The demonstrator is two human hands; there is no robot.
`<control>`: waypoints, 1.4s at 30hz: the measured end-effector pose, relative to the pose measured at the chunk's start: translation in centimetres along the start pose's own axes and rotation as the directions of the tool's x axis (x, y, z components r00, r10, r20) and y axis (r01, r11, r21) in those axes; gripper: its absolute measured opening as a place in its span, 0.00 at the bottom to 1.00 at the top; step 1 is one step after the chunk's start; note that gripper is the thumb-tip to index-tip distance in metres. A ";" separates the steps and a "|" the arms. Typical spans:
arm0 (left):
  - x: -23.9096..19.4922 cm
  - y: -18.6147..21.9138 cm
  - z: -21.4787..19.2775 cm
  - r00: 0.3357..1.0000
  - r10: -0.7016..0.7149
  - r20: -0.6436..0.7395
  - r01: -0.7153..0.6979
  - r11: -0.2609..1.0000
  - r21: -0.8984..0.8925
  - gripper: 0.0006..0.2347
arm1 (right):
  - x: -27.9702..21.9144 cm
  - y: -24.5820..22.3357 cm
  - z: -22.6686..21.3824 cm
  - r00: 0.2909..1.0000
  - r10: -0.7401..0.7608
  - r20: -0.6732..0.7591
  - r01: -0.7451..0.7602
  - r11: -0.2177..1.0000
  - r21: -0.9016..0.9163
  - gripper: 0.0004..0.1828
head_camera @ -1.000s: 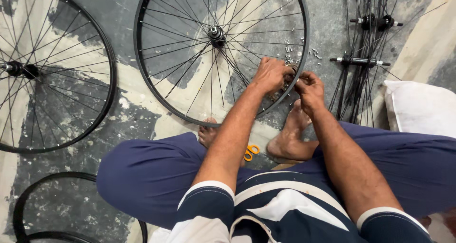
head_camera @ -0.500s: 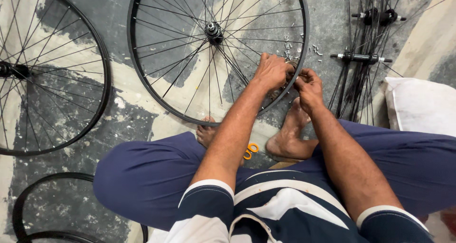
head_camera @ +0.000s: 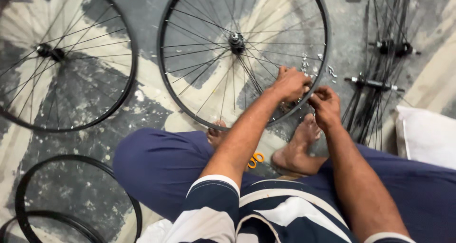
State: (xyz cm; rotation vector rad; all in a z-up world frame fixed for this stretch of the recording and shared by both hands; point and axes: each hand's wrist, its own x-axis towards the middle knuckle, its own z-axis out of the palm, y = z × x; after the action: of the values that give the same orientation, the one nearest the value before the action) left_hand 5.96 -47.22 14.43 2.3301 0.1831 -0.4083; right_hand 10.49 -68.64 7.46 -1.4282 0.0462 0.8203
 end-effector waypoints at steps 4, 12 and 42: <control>-0.1 0.6 0.5 0.999 -0.038 -0.037 0.039 0.999 0.035 0.11 | 0.0 -0.3 -0.1 0.998 -0.040 0.049 0.041 0.999 -0.017 0.14; 0.8 -0.3 3.2 0.989 -0.085 -0.122 0.092 0.994 0.054 0.16 | -0.1 -0.7 0.4 0.998 -0.051 0.048 0.054 0.997 -0.052 0.15; 0.4 -0.2 2.2 0.994 -0.095 -0.055 0.096 0.995 0.028 0.16 | 0.0 -0.8 0.5 0.999 -0.047 0.024 0.049 0.995 -0.087 0.16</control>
State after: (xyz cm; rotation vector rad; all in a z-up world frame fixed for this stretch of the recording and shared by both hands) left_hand 5.71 -48.64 12.68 2.3705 0.3172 -0.3984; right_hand 10.67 -68.19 8.21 -1.4970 -0.0410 0.8066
